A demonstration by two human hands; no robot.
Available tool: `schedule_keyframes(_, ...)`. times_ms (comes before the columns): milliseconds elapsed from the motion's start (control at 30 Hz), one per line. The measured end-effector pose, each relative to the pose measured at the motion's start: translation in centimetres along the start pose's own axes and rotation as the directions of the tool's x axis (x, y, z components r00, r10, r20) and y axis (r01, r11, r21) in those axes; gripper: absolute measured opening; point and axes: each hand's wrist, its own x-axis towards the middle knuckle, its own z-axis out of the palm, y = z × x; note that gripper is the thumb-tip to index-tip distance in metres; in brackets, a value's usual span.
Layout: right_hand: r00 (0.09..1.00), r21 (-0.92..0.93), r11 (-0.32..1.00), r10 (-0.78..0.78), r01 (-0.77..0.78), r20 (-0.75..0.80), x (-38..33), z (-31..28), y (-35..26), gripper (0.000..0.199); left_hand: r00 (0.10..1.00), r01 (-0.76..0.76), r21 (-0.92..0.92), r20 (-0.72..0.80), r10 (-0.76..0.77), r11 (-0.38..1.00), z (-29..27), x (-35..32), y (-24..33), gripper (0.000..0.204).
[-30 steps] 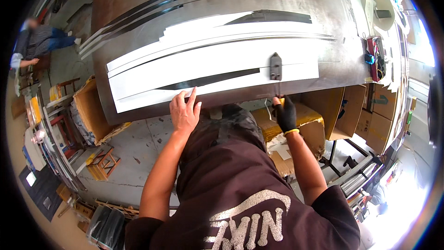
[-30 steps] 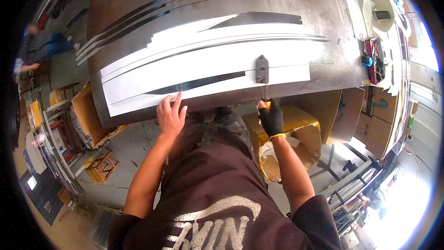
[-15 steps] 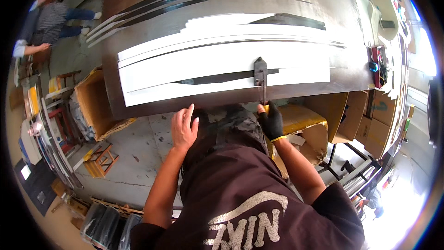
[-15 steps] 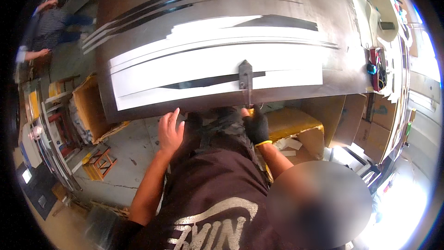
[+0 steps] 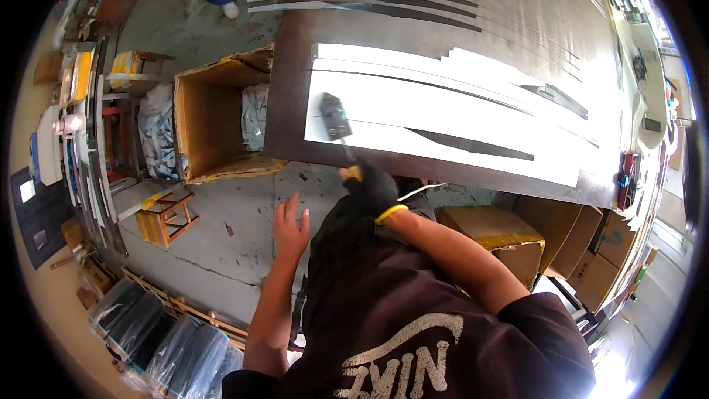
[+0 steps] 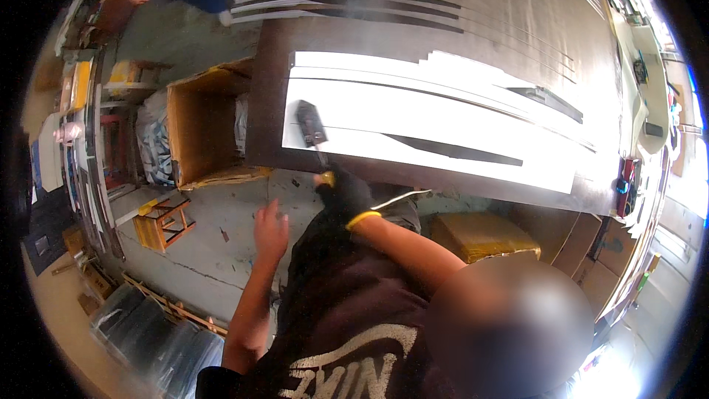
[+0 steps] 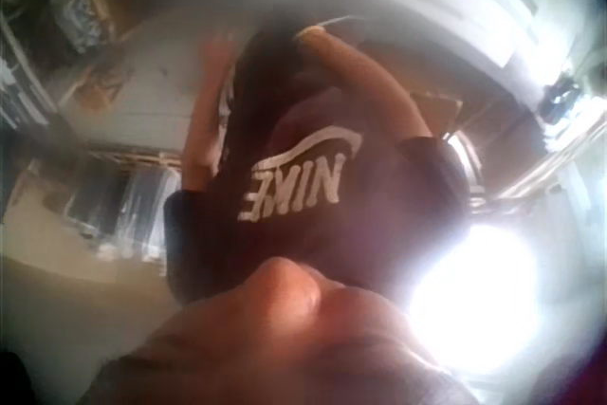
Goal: The person applies strips of black tape to a large white sheet on a table. They smooth the tape down with their hands and use a yellow utility knife to trim the excess tape along the edges.
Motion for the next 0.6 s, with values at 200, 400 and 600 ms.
schedule_keyframes(200,0.954,-0.044,0.968,-0.234,0.246,0.187,5.0,7.9,-4.8,0.04,1.0,-0.006,-0.023,-0.01,0.006,1.0,-0.2,-1.5,-1.7,0.051)
schedule_keyframes(400,0.957,0.034,0.981,-0.195,0.192,0.216,1.5,3.1,-1.6,0.048,0.988,0.102,-0.151,0.131,-0.083,0.983,2.7,-0.7,-2.2,0.05)
schedule_keyframes(600,0.994,0.013,0.999,-0.035,0.036,-0.104,-6.9,-11.4,6.9,0.045,0.971,0.129,-0.207,0.226,-0.081,0.97,5.5,1.7,-2.4,0.048)
